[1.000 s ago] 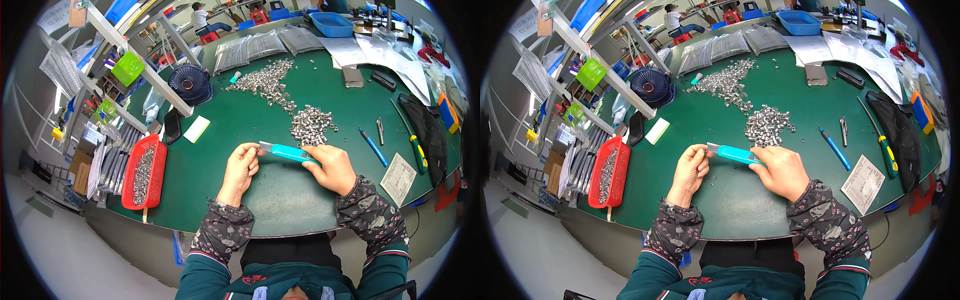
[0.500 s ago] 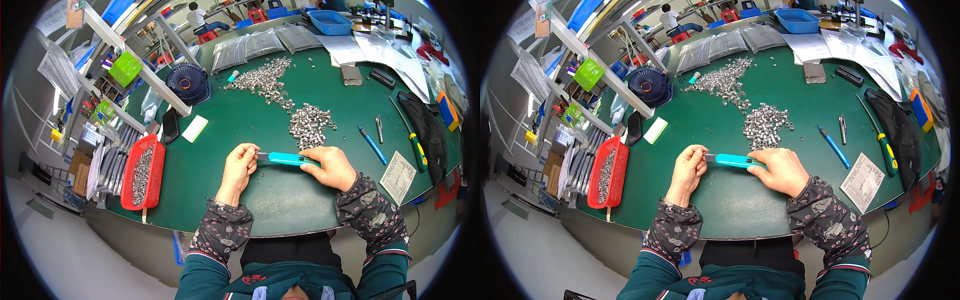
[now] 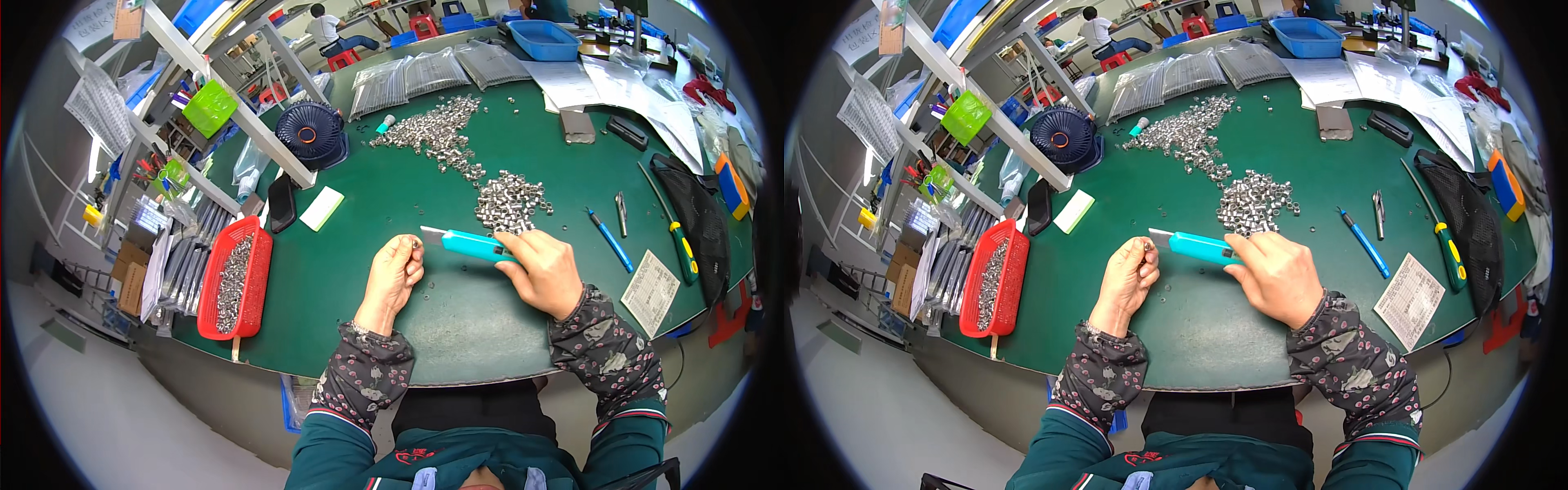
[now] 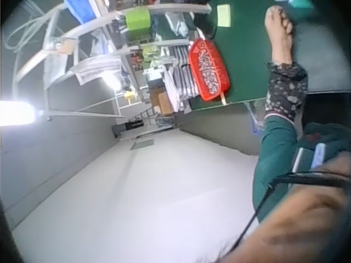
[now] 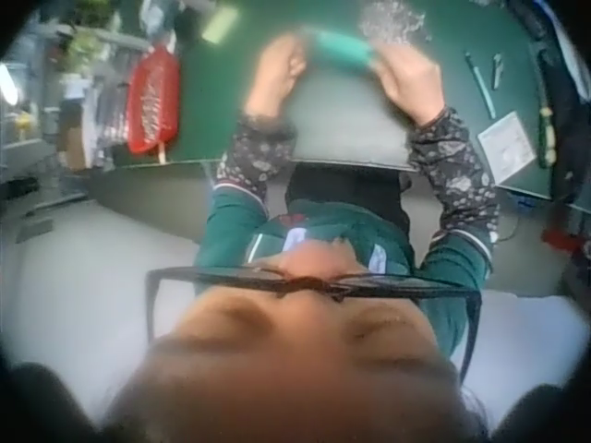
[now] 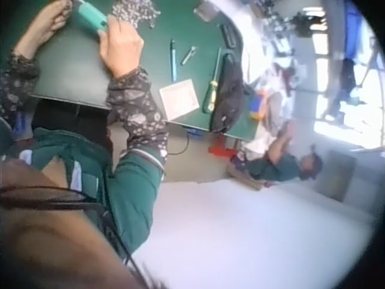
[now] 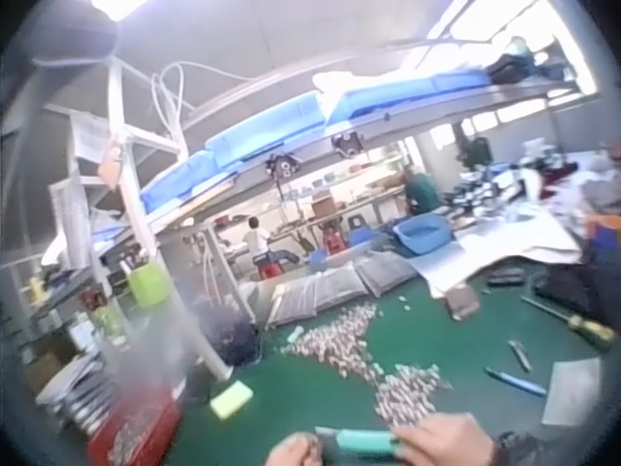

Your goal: Using a utility knife to scrape or clean small metal components at a workbench.

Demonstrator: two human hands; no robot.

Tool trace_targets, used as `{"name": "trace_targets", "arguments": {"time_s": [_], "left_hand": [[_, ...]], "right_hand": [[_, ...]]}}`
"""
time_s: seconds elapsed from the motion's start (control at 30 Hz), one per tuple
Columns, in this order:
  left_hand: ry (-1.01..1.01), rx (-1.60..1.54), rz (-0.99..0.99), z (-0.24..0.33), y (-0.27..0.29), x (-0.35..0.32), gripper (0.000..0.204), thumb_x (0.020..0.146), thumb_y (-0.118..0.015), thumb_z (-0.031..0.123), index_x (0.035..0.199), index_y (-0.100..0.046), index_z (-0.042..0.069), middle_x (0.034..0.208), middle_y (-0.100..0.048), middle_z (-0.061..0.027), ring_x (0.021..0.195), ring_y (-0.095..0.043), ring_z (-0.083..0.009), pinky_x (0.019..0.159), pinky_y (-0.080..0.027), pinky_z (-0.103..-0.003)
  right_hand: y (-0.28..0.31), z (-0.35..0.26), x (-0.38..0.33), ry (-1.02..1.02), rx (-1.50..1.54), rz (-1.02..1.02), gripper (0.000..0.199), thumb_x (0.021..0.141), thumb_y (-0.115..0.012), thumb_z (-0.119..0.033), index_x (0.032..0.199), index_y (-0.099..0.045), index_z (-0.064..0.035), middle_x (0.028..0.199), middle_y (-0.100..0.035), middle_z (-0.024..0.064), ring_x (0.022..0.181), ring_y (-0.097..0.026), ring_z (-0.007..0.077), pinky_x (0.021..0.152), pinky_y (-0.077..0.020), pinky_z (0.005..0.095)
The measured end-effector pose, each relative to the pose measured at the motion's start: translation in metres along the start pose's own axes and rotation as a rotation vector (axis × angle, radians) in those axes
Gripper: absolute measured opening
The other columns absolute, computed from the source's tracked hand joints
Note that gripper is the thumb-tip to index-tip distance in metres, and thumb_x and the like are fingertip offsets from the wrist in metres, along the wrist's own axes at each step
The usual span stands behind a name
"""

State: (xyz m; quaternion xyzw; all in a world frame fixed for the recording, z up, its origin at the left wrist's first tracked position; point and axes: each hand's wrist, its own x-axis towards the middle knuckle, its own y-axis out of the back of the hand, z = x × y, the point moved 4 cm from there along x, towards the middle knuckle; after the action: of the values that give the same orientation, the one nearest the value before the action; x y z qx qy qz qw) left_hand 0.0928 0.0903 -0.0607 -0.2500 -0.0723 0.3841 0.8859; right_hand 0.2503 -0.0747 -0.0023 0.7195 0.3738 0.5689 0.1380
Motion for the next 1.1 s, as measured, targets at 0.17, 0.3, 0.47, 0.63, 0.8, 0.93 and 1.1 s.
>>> {"name": "trace_targets", "arguments": {"time_s": [0.17, 0.3, 0.47, 0.63, 0.8, 0.93, 1.1], "left_hand": [[-0.021, -0.005, -0.012, 0.003, -0.003, -0.001, 0.016, 0.092, -0.052, 0.021, 0.09, -0.054, 0.005, 0.077, -0.053, -0.0038, 0.052, -0.037, -0.0049, 0.042, -0.03, -0.017], [-0.084, 0.037, -0.025, 0.003, 0.001, 0.002, 0.015, 0.093, -0.051, 0.018, 0.093, -0.055, 0.004, 0.079, -0.054, -0.0043, 0.053, -0.038, -0.005, 0.042, -0.031, -0.017], [-0.079, -0.014, 0.014, 0.005, -0.003, 0.001, 0.014, 0.092, -0.051, 0.016, 0.097, -0.055, 0.003, 0.078, -0.053, -0.0036, 0.053, -0.039, -0.0047, 0.042, -0.031, -0.017], [-0.087, 0.011, 0.011, 0.005, -0.002, 0.001, 0.014, 0.091, -0.054, 0.016, 0.095, -0.056, 0.002, 0.077, -0.053, -0.0028, 0.054, -0.039, -0.0046, 0.042, -0.031, -0.017], [-0.064, 0.026, 0.014, 0.004, -0.002, 0.001, 0.015, 0.09, -0.055, 0.017, 0.093, -0.057, 0.002, 0.075, -0.052, -0.0021, 0.053, -0.039, -0.0042, 0.042, -0.031, -0.016], [-0.057, 0.075, 0.028, 0.004, -0.004, -0.001, 0.017, 0.089, -0.057, 0.018, 0.091, -0.057, 0.002, 0.071, -0.051, -0.0015, 0.051, -0.038, -0.0037, 0.042, -0.03, -0.016], [-0.049, 0.109, 0.051, 0.003, -0.003, -0.001, 0.018, 0.089, -0.058, 0.02, 0.089, -0.056, 0.002, 0.068, -0.05, 0.0, 0.049, -0.037, -0.0028, 0.04, -0.029, -0.016]], "right_hand": [[-0.006, 0.007, -0.003, -0.087, 0.093, -0.067, 0.032, 0.072, -0.068, -0.016, 0.1, -0.058, -0.0044, 0.073, -0.055, 0.0096, 0.067, -0.056, 0.0274, 0.057, -0.0452, 0.0375], [-0.01, 0.012, -0.005, -0.134, 0.168, -0.101, 0.029, 0.074, -0.067, -0.018, 0.099, -0.059, -0.0052, 0.073, -0.056, 0.0106, 0.067, -0.057, 0.029, 0.059, -0.0456, 0.0387], [-0.013, 0.015, -0.006, -0.184, 0.222, -0.162, 0.026, 0.076, -0.064, -0.02, 0.098, -0.061, -0.0054, 0.077, -0.06, 0.0119, 0.07, -0.058, 0.0306, 0.061, -0.0463, 0.0396], [-0.017, 0.018, -0.007, -0.225, 0.259, -0.229, 0.026, 0.078, -0.062, -0.023, 0.098, -0.061, -0.0053, 0.08, -0.062, 0.0134, 0.073, -0.059, 0.0319, 0.064, -0.0468, 0.0404], [-0.019, 0.019, -0.008, -0.234, 0.299, -0.24, 0.026, 0.08, -0.06, -0.024, 0.098, -0.062, -0.0048, 0.081, -0.062, 0.0139, 0.074, -0.059, 0.0322, 0.065, -0.0468, 0.0404], [-0.02, 0.018, -0.007, -0.255, 0.309, -0.308, 0.026, 0.08, -0.059, -0.024, 0.098, -0.062, -0.0051, 0.081, -0.062, 0.0138, 0.074, -0.06, 0.032, 0.065, -0.0469, 0.0403], [-0.017, 0.015, -0.006, -0.252, 0.231, -0.29, 0.025, 0.081, -0.059, -0.024, 0.098, -0.062, -0.0058, 0.08, -0.062, 0.013, 0.074, -0.059, 0.0313, 0.065, -0.0466, 0.0407]]}}
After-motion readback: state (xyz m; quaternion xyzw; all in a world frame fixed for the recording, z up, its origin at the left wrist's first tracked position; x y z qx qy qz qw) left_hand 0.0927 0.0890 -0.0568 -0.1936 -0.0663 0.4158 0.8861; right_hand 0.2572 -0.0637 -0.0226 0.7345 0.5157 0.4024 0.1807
